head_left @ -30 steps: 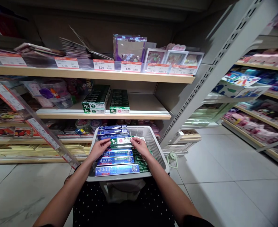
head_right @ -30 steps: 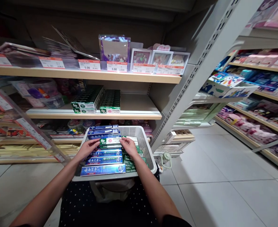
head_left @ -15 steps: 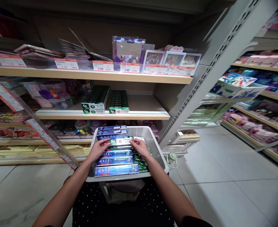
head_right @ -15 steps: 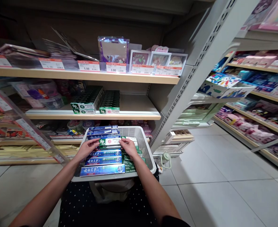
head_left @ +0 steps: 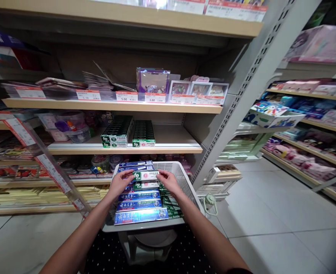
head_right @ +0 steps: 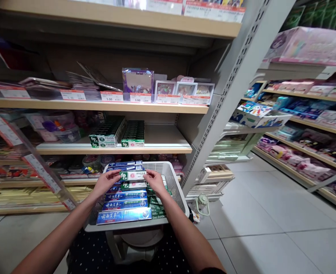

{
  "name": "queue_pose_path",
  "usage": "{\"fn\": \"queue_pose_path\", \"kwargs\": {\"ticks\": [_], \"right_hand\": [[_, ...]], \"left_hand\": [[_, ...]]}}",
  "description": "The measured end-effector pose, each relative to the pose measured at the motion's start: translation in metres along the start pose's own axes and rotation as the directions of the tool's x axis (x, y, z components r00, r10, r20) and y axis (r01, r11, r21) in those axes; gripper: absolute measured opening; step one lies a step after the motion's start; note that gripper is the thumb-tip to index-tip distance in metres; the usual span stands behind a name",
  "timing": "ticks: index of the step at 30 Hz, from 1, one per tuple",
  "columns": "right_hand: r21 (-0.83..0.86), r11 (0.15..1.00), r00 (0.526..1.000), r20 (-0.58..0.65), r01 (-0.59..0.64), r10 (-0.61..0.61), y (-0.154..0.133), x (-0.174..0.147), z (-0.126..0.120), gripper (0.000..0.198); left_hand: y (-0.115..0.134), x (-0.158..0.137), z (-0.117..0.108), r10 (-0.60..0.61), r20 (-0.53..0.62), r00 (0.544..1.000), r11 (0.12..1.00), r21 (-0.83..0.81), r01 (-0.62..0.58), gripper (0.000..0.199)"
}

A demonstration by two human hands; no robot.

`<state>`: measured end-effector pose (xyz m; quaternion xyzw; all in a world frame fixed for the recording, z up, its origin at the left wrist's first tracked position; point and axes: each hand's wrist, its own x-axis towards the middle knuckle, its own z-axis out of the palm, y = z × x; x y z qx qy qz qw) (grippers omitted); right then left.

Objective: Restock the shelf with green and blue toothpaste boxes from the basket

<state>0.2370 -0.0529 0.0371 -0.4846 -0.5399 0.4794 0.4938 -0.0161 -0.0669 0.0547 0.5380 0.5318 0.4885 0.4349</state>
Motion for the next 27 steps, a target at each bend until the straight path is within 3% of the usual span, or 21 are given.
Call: {"fn": "queue_pose_path", "kwargs": {"ticks": [2,5,9,12,15,20,27], "right_hand": [[-0.041,0.996,0.995,-0.051,0.082,-0.084,-0.017,0.015,0.003,0.045],[-0.119,0.967,0.958,-0.153,0.224,-0.241,-0.048,0.048,0.009,0.046],[-0.204,0.909,0.887,-0.224,0.363,-0.404,-0.084,0.094,0.017,0.044],[-0.289,0.864,0.846,-0.230,0.413,-0.481,-0.096,0.119,0.022,0.040],[-0.355,0.844,0.839,-0.228,0.402,-0.495,-0.094,0.133,0.028,0.034],[-0.425,0.821,0.831,-0.232,0.381,-0.505,-0.086,0.148,0.033,0.030],[-0.546,0.786,0.836,-0.255,0.291,-0.486,-0.084,0.166,0.034,0.029]], "left_hand": [[0.020,0.013,0.002,0.123,-0.053,0.991,0.990,0.072,-0.119,0.048],[0.055,0.039,0.006,0.306,-0.143,0.941,0.944,0.177,-0.280,0.040],[0.093,0.079,0.014,0.435,-0.262,0.862,0.887,0.291,-0.359,0.030],[0.101,0.105,0.018,0.474,-0.301,0.828,0.856,0.377,-0.353,0.026],[0.095,0.123,0.020,0.502,-0.251,0.828,0.800,0.498,-0.334,0.024],[0.090,0.133,0.021,0.538,-0.179,0.824,0.665,0.691,-0.283,0.028],[0.099,0.143,0.031,0.492,-0.197,0.848,0.600,0.782,-0.166,0.030]]}}
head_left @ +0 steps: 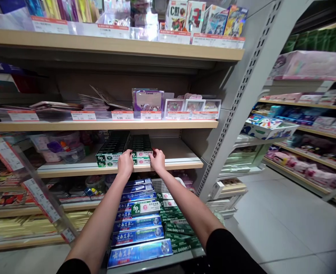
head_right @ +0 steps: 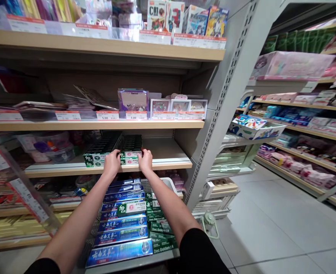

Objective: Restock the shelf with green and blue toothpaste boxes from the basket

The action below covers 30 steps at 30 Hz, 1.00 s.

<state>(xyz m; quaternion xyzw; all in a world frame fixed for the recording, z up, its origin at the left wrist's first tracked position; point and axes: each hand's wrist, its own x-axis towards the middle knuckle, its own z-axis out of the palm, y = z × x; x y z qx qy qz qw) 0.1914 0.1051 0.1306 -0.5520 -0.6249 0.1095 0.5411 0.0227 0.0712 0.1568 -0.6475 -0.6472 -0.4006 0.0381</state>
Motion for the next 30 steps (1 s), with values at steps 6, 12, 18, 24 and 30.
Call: {"fn": "queue_pose_path", "kwargs": {"ticks": [6,12,18,24,30], "right_hand": [[-0.065,0.998,1.000,-0.012,-0.028,0.027,0.004,0.004,0.008,0.030],[-0.071,0.997,1.000,-0.019,-0.022,0.021,0.002,0.003,0.008,0.027],[-0.063,0.998,1.000,-0.017,-0.023,0.022,-0.002,-0.002,0.003,0.018],[0.181,0.983,0.999,-0.019,0.032,-0.029,-0.011,-0.023,-0.010,0.039],[0.317,0.948,0.999,0.020,0.032,-0.040,-0.012,-0.072,-0.029,0.044]], "left_hand": [[0.003,0.003,0.011,-0.039,-0.022,0.999,0.997,0.067,0.041,0.029],[0.004,0.001,0.015,-0.023,-0.033,0.999,0.998,0.058,0.025,0.026],[0.002,-0.008,0.014,0.030,-0.001,1.000,1.000,0.008,-0.030,0.036],[0.000,-0.029,-0.001,0.128,-0.011,0.992,0.987,-0.094,-0.128,0.048],[-0.008,-0.072,-0.025,0.132,0.035,0.991,0.976,-0.179,-0.123,0.040]]}}
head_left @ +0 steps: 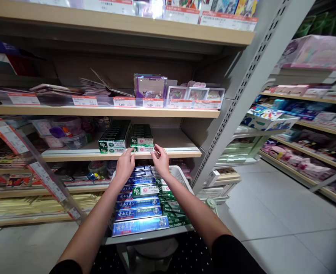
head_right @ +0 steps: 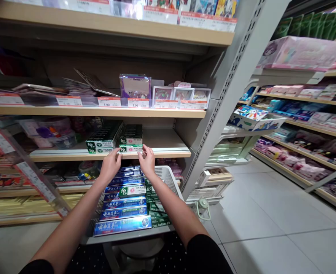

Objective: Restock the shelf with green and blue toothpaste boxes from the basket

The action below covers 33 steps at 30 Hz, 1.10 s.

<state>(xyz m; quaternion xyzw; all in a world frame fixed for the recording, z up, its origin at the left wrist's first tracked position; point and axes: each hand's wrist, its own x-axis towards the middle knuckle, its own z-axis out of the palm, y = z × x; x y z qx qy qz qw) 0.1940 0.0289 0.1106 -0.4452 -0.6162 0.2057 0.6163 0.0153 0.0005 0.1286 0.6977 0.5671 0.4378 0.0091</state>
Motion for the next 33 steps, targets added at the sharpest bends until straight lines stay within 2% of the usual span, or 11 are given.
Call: {"fn": "queue_pose_path", "kwargs": {"ticks": [5,10,15,21,28,33], "right_hand": [[0.018,0.998,0.992,0.109,-0.068,0.065,0.011,-0.048,-0.019,0.039],[-0.024,0.985,0.972,0.159,-0.172,0.174,0.024,-0.082,-0.038,0.036],[-0.068,0.955,0.927,0.230,-0.288,0.295,0.035,-0.110,-0.049,0.034],[-0.086,0.918,0.894,0.210,-0.387,0.397,0.047,-0.128,-0.054,0.037],[-0.099,0.881,0.826,0.313,-0.462,0.469,0.056,-0.132,-0.060,0.036],[-0.053,0.843,0.778,0.357,-0.536,0.517,0.059,-0.134,-0.059,0.035]], "left_hand": [[-0.019,-0.042,-0.011,-0.079,0.091,0.993,0.992,-0.095,0.088,0.034],[-0.037,-0.081,-0.014,-0.211,0.224,0.952,0.952,-0.175,0.252,0.034],[-0.040,-0.111,-0.009,-0.265,0.301,0.916,0.936,-0.149,0.320,0.035],[-0.048,-0.128,0.001,-0.322,0.350,0.879,0.913,-0.129,0.386,0.042],[-0.055,-0.135,0.000,-0.311,0.450,0.837,0.889,-0.173,0.424,0.050],[-0.051,-0.137,-0.002,-0.282,0.455,0.845,0.912,-0.146,0.383,0.048]]}}
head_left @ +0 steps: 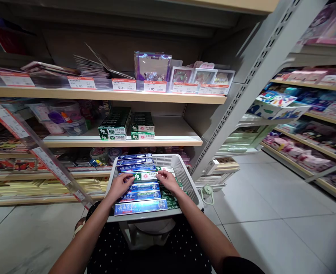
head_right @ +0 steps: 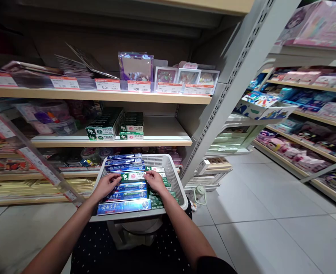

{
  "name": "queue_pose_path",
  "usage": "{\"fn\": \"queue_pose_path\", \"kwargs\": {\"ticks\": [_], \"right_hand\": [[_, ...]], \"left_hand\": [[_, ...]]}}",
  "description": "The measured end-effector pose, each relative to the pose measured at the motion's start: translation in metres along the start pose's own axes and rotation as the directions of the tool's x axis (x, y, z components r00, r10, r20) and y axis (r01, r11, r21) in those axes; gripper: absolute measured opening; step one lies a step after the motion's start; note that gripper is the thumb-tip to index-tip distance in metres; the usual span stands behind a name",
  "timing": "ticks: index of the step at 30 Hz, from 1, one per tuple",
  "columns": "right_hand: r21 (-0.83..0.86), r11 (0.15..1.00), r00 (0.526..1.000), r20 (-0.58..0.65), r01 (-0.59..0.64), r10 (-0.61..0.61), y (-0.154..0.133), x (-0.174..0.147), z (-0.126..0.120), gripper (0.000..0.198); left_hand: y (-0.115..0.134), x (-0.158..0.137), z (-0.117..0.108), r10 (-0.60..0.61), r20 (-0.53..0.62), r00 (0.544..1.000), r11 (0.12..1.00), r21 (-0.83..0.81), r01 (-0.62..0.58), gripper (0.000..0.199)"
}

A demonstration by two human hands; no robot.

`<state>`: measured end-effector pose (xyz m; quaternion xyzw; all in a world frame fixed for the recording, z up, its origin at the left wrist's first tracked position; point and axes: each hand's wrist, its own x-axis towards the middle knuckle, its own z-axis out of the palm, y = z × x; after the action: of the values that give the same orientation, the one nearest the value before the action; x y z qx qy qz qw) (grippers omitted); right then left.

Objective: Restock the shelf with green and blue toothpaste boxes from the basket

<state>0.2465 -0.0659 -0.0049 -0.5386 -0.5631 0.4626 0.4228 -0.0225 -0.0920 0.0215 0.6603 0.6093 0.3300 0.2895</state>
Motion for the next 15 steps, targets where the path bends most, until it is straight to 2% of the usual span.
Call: {"fn": "queue_pose_path", "kwargs": {"ticks": [6,15], "right_hand": [[0.067,0.997,0.998,0.046,-0.041,0.038,-0.0010,-0.0014,0.0031,0.036],[0.071,0.994,0.995,0.059,-0.079,0.075,0.0022,-0.0012,0.0033,0.035]], "left_hand": [[-0.0020,-0.0005,0.0031,0.048,-0.003,0.999,0.997,0.066,-0.048,0.046],[0.0020,-0.0026,0.0009,0.059,0.001,0.998,0.991,0.121,-0.059,0.046]]}}
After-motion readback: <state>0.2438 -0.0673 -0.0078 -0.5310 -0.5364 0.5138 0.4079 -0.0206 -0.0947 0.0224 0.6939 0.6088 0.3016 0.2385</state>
